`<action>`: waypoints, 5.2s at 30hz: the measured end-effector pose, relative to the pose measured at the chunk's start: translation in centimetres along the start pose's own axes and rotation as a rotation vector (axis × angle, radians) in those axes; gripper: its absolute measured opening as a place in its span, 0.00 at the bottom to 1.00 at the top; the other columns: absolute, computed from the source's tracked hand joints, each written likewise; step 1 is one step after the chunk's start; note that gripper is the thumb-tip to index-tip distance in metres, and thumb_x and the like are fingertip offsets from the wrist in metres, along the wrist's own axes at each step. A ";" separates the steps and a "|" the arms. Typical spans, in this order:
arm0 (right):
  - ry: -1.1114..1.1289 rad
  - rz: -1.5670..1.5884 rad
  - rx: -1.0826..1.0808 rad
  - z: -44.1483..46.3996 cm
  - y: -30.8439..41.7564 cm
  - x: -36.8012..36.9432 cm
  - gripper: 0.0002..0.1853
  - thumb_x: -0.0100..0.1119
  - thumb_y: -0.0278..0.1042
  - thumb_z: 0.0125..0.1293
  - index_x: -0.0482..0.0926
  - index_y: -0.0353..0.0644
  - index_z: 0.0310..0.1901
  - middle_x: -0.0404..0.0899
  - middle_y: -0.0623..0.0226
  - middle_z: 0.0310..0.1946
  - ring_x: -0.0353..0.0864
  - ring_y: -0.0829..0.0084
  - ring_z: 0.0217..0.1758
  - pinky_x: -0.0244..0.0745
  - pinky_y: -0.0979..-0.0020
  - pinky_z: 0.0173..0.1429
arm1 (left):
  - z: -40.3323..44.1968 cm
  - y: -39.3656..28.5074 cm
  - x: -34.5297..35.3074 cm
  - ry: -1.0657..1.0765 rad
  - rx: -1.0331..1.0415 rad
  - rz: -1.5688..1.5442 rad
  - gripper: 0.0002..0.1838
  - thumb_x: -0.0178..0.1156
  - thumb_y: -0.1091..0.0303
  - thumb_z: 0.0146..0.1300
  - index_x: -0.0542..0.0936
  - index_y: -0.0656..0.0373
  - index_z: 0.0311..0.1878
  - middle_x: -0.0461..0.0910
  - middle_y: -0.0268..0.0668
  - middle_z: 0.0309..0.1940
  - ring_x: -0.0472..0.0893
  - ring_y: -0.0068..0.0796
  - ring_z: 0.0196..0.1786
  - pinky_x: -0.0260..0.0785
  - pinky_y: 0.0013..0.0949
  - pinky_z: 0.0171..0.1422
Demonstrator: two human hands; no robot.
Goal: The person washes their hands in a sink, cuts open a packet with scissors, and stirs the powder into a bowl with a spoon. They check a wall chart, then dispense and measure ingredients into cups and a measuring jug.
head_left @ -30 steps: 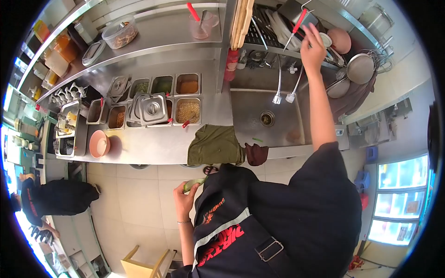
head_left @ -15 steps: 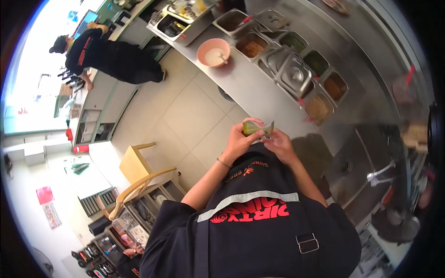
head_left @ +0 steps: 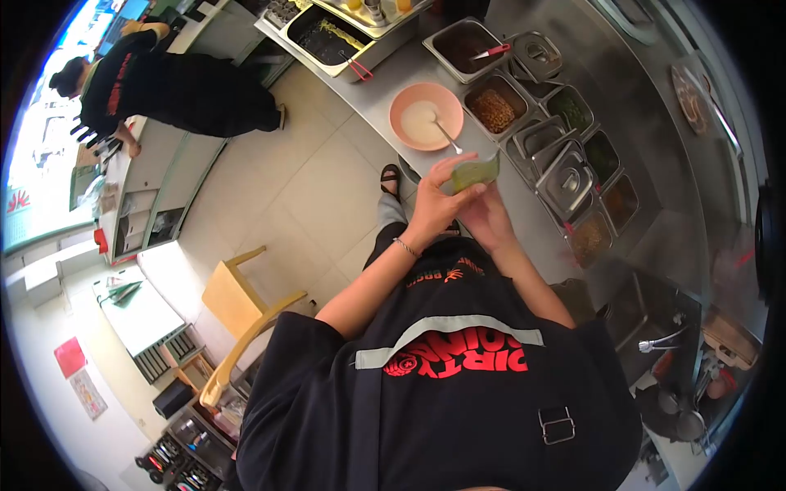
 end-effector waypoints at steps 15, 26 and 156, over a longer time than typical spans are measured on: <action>-0.374 -0.334 -0.386 10.3 2.7 -0.7 0.18 0.51 0.29 0.78 0.71 0.43 0.67 0.73 0.61 0.67 0.71 0.63 0.71 0.65 0.58 0.76 | 16.4 8.7 -20.2 0.347 -0.069 0.553 0.23 0.60 0.50 0.69 0.78 0.60 0.56 0.82 0.51 0.51 0.81 0.52 0.55 0.73 0.47 0.61; -0.464 -0.427 -0.348 12.8 3.3 -3.9 0.19 0.55 0.34 0.78 0.68 0.45 0.67 0.75 0.65 0.60 0.78 0.70 0.58 0.79 0.65 0.57 | 16.2 3.1 -17.3 0.236 0.421 0.768 0.13 0.61 0.62 0.68 0.76 0.54 0.52 0.77 0.41 0.50 0.79 0.45 0.52 0.72 0.46 0.55; -0.350 -1.636 -0.668 15.5 3.3 0.6 0.14 0.58 0.13 0.60 0.85 0.37 0.46 0.87 0.57 0.43 0.87 0.58 0.49 0.82 0.63 0.53 | 22.4 7.4 -10.9 0.515 0.529 0.554 0.13 0.73 0.74 0.53 0.90 0.51 0.43 0.90 0.29 0.36 0.85 0.24 0.35 0.68 0.32 0.60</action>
Point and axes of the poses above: each hand's wrist, its own z-axis towards the middle knuckle, its own x-axis out of the palm, y = z × x, the point moved 1 cm from there along z, towards the middle knuckle
